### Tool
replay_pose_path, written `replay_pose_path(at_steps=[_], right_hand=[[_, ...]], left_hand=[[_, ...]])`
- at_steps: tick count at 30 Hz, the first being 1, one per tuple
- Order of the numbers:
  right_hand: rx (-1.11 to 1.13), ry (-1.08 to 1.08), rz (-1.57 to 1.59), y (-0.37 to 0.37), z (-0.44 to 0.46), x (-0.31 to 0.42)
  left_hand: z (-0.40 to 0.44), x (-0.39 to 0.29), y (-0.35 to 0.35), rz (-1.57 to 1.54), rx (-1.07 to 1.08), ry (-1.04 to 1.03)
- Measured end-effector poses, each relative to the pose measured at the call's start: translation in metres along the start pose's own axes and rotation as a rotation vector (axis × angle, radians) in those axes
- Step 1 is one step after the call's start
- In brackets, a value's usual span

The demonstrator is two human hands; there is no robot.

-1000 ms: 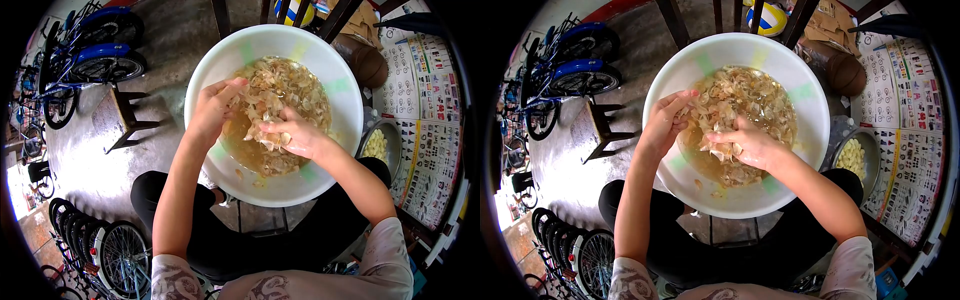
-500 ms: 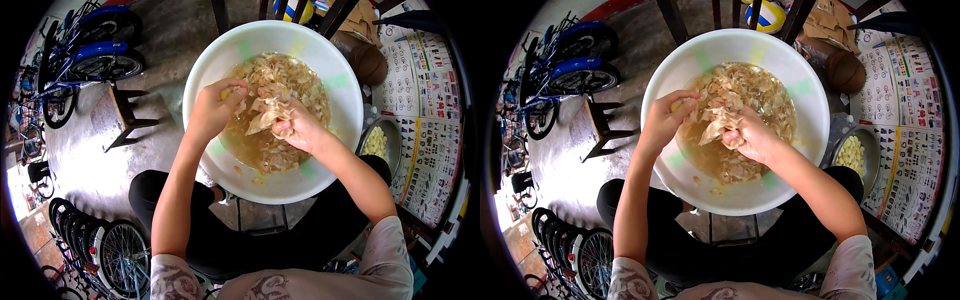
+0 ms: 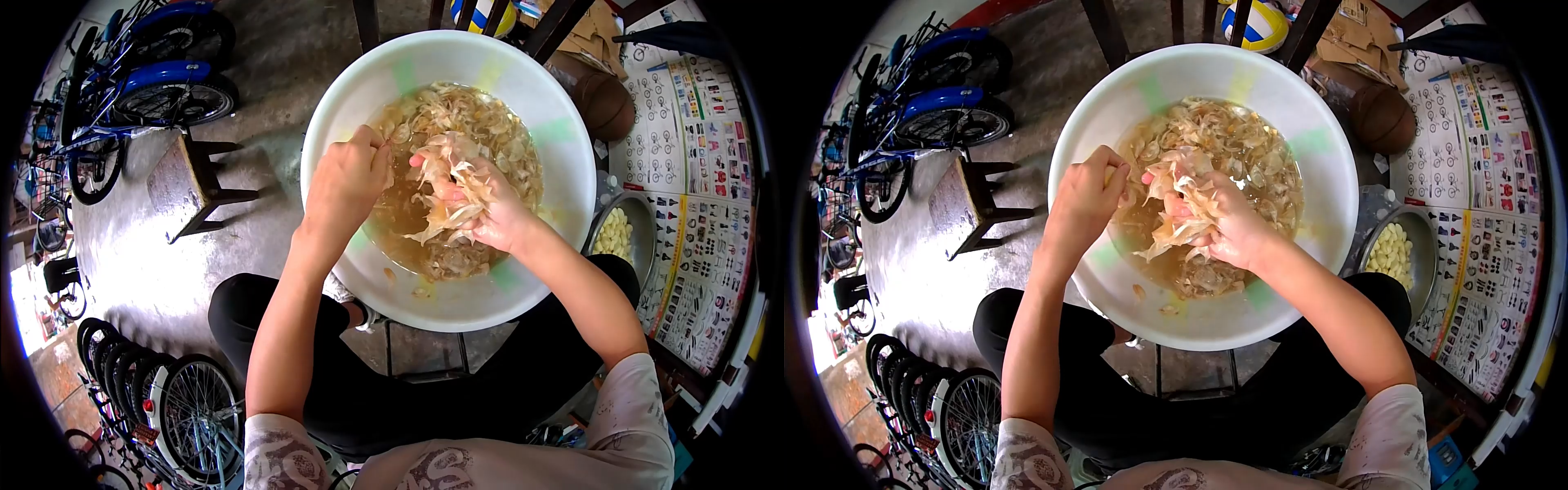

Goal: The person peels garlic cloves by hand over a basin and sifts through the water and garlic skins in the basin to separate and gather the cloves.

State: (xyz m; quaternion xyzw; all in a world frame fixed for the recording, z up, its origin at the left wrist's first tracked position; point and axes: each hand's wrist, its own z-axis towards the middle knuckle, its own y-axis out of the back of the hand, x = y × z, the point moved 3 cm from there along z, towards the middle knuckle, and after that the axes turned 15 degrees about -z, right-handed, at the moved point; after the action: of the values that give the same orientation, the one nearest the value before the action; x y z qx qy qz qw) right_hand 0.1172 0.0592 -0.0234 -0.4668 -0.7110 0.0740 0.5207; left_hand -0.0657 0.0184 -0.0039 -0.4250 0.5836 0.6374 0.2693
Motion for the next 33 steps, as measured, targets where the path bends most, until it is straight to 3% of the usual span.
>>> replay_pose_path(at_steps=[6, 8, 11, 15, 17, 21, 23, 24, 26, 27, 29, 33], right_hand=[[-0.130, 0.033, 0.008, -0.001, 0.001, 0.000], [-0.275, -0.056, -0.037, -0.001, -0.002, 0.002], [-0.217, -0.020, -0.003, -0.002, -0.002, 0.003], [-0.206, -0.009, -0.027, -0.005, 0.001, 0.004], [-0.106, 0.043, -0.060, -0.005, 0.001, 0.004], [-0.116, 0.040, -0.089, -0.008, -0.003, 0.008], [-0.261, -0.006, -0.157, -0.012, -0.004, 0.008], [-0.261, -0.006, -0.156, -0.013, -0.004, 0.007], [-0.282, 0.051, -0.219, -0.012, -0.004, 0.006], [-0.282, 0.051, -0.219, -0.011, -0.002, 0.005], [-0.403, -0.002, -0.122, -0.007, 0.000, 0.001], [-0.376, 0.045, -0.120, -0.009, -0.005, 0.008]], left_hand=[[0.001, -0.005, 0.007, -0.015, 0.035, 0.047], [0.001, -0.009, 0.008, 0.019, 0.002, -0.020], [0.000, -0.013, 0.010, 0.081, -0.077, -0.124], [-0.002, -0.015, 0.012, 0.134, -0.058, -0.062], [0.003, -0.002, 0.009, -0.179, -0.025, -0.003], [0.006, 0.001, 0.006, -0.444, -0.008, 0.118], [0.009, 0.005, 0.007, -0.347, -0.094, -0.117], [0.007, -0.003, 0.011, -0.347, -0.093, -0.117], [0.002, -0.022, 0.018, 0.089, -0.016, 0.025], [0.001, -0.020, 0.015, 0.089, -0.015, 0.025], [-0.002, -0.022, 0.009, 0.262, -0.100, -0.215], [0.000, -0.032, 0.011, 0.354, -0.144, -0.354]])
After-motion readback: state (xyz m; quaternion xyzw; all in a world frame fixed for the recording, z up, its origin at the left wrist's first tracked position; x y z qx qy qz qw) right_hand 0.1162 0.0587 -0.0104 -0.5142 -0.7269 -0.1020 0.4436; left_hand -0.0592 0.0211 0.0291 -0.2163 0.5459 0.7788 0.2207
